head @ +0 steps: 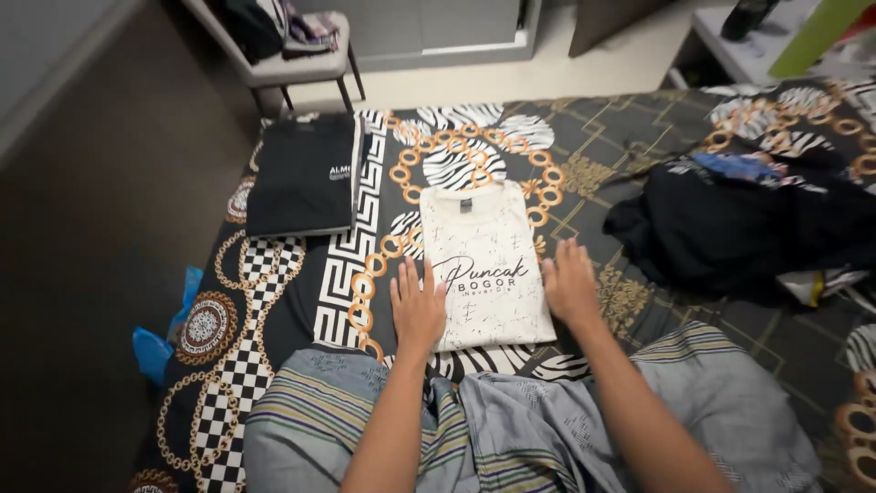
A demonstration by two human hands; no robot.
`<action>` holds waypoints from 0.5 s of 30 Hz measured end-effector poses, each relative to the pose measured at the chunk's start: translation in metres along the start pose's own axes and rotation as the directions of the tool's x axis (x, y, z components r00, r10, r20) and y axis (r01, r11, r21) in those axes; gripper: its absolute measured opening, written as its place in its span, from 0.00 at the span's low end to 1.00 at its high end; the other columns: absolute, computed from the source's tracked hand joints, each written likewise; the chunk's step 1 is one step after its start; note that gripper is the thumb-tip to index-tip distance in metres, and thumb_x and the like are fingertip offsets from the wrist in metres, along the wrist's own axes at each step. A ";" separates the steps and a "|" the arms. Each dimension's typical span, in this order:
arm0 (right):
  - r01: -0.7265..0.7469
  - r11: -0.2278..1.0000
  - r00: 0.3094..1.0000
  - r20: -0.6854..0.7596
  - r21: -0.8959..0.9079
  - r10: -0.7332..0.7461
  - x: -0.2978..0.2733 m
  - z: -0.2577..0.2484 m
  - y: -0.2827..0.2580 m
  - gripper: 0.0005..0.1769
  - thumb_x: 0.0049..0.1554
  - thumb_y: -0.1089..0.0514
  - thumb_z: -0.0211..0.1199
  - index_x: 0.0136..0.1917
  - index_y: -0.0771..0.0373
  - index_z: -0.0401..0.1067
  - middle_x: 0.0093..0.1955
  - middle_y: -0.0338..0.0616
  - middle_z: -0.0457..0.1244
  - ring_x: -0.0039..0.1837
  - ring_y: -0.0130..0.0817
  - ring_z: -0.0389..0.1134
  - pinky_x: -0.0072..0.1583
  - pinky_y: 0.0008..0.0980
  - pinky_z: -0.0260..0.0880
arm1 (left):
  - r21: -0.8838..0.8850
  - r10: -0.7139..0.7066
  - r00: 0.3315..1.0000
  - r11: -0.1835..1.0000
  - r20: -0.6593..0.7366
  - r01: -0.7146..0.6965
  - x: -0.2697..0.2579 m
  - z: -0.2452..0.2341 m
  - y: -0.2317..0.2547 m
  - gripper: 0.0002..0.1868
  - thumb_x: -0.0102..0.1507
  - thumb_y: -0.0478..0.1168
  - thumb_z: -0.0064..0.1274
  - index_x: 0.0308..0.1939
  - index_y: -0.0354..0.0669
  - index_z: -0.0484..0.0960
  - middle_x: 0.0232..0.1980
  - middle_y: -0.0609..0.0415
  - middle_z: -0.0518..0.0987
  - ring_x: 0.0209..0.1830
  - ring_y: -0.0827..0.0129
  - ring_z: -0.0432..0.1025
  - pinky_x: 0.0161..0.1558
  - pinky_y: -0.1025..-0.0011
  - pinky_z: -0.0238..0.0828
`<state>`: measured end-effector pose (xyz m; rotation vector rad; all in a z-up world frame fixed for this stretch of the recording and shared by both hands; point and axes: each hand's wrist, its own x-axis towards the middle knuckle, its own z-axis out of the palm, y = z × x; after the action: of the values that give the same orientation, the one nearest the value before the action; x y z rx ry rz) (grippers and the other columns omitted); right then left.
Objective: Fold t-shirts on a bed and stack them.
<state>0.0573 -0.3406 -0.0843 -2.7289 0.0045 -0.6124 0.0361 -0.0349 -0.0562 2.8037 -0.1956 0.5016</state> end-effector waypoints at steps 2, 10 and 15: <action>0.147 0.981 0.988 -0.060 0.125 -0.141 -0.009 -0.023 -0.035 0.35 0.64 0.49 0.52 0.77 0.74 0.55 0.80 0.67 0.50 0.81 0.60 0.49 0.79 0.51 0.46 | 0.005 0.012 1.000 1.000 -0.018 -0.012 -0.003 0.002 0.004 0.32 0.72 0.53 0.37 0.76 0.39 0.60 0.79 0.36 0.54 0.80 0.46 0.47 0.74 0.49 0.40; 0.481 0.857 0.867 0.042 0.186 -0.496 -0.054 -0.025 -0.095 0.36 0.67 0.44 0.51 0.77 0.72 0.57 0.80 0.63 0.51 0.81 0.56 0.51 0.79 0.47 0.48 | -0.095 0.260 0.964 0.960 -0.053 -0.264 -0.041 0.014 0.035 0.32 0.70 0.53 0.41 0.76 0.45 0.62 0.80 0.37 0.56 0.80 0.48 0.50 0.75 0.48 0.43; 0.285 0.954 0.948 0.120 0.096 -0.296 -0.062 -0.036 -0.096 0.41 0.64 0.35 0.47 0.78 0.66 0.55 0.81 0.57 0.48 0.82 0.51 0.47 0.77 0.46 0.43 | -0.069 0.188 0.982 0.980 0.012 -0.187 -0.049 0.010 0.032 0.37 0.69 0.61 0.41 0.78 0.51 0.60 0.80 0.39 0.54 0.81 0.50 0.48 0.73 0.46 0.42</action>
<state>-0.0207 -0.2573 -0.0472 -2.7086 -0.4530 -0.4924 -0.0123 -0.0639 -0.0745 2.7381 -0.4750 0.5015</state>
